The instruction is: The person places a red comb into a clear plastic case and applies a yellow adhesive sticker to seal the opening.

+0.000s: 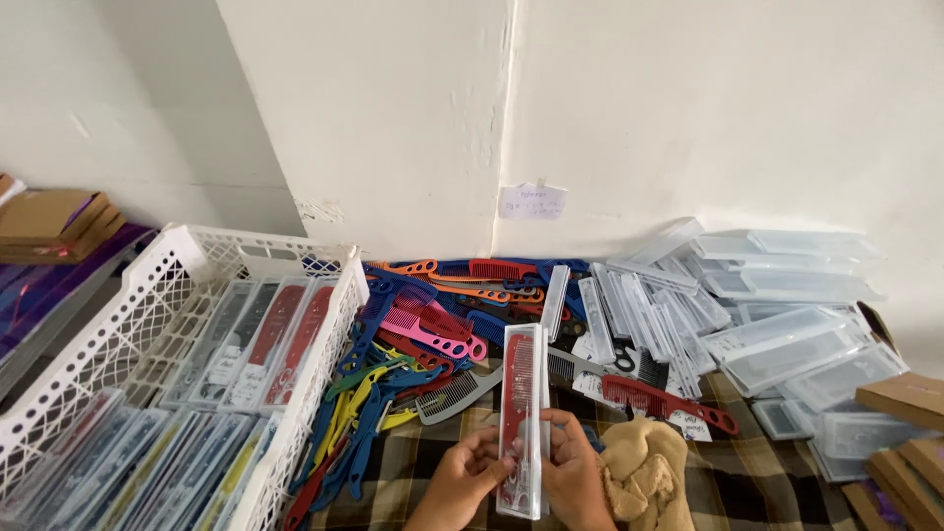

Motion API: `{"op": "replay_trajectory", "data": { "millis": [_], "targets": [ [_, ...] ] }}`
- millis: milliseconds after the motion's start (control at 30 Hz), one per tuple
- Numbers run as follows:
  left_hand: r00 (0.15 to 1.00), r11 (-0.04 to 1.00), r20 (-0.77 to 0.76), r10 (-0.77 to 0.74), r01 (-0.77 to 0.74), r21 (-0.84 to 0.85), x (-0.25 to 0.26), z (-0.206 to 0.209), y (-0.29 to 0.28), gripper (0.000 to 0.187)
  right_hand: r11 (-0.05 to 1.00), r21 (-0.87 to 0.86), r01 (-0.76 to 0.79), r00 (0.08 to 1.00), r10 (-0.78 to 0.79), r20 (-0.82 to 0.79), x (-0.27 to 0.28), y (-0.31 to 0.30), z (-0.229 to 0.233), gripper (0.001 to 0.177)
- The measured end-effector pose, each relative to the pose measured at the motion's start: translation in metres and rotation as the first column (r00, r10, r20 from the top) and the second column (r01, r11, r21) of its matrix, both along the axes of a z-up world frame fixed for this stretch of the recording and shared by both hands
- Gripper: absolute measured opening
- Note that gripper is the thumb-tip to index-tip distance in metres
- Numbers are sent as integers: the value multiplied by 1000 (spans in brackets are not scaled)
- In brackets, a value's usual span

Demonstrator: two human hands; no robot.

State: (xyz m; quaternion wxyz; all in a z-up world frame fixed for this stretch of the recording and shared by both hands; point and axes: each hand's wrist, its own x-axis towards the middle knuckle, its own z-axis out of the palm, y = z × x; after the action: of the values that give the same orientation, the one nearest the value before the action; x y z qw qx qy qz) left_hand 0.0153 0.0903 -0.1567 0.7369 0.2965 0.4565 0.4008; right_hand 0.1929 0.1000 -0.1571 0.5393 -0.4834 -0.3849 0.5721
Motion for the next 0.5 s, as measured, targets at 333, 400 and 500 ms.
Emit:
{"op": "replay_trajectory", "data": {
  "millis": [333, 400, 500],
  "targets": [
    [989, 1000, -147, -26, 26, -5, -6, 18, -12, 32, 984, 164, -72, 957, 22, 289, 5, -12, 5, 34],
    [999, 996, -24, -35, 37, 80, -8, 20, -7, 35, 979, 153, -138, 979, 112, 170, 4, -8, 13, 38],
    [999, 994, 46, -9, 4, 113, -11, 7, -6, 31, 991, 124, -47, 980, 22, 196, 3, -7, 19, 32]
  ]
}}
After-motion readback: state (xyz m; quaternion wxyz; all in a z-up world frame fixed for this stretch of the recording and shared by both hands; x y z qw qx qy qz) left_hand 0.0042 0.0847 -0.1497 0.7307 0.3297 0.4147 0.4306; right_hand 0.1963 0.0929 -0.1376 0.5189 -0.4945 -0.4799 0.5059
